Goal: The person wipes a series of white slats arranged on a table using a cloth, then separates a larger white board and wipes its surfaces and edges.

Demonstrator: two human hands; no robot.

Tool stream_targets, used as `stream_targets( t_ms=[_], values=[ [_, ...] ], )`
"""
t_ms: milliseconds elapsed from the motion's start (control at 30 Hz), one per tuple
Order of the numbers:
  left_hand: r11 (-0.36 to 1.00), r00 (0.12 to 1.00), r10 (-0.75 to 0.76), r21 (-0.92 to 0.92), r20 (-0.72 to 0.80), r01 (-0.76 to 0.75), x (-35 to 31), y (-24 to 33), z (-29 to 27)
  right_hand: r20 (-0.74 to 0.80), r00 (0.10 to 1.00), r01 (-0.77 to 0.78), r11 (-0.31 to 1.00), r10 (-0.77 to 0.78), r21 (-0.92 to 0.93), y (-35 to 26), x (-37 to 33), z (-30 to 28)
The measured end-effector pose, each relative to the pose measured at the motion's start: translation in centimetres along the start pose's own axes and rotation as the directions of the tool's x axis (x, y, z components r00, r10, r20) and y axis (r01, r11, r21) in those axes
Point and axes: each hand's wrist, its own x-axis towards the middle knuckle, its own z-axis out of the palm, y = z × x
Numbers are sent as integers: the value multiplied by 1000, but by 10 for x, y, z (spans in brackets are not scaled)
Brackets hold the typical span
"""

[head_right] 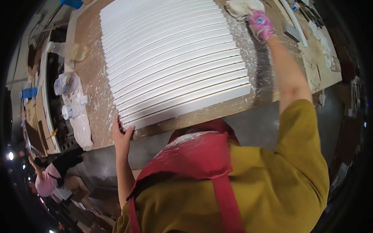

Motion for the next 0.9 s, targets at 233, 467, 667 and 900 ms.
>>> stream_targets(
  t_ms=[233, 467, 667, 900],
  values=[
    [981, 984, 138, 152, -113, -120, -7, 3, 12, 152, 891, 337, 846, -428, 413, -271, -23, -105],
    [949, 973, 201, 268, -113, -165, 0, -12, 20, 460, 884, -393, 399, -86, 829, -336, -142, -118],
    [982, 988, 120, 160, -95, -104, 0, 4, 18, 184, 974, -112, 986, 134, -126, -99, -194, -145],
    [993, 998, 63, 97, -18, -61, 1, 3, 18, 128, 911, 261, 788, -392, 558, -355, -105, -142]
  ],
)
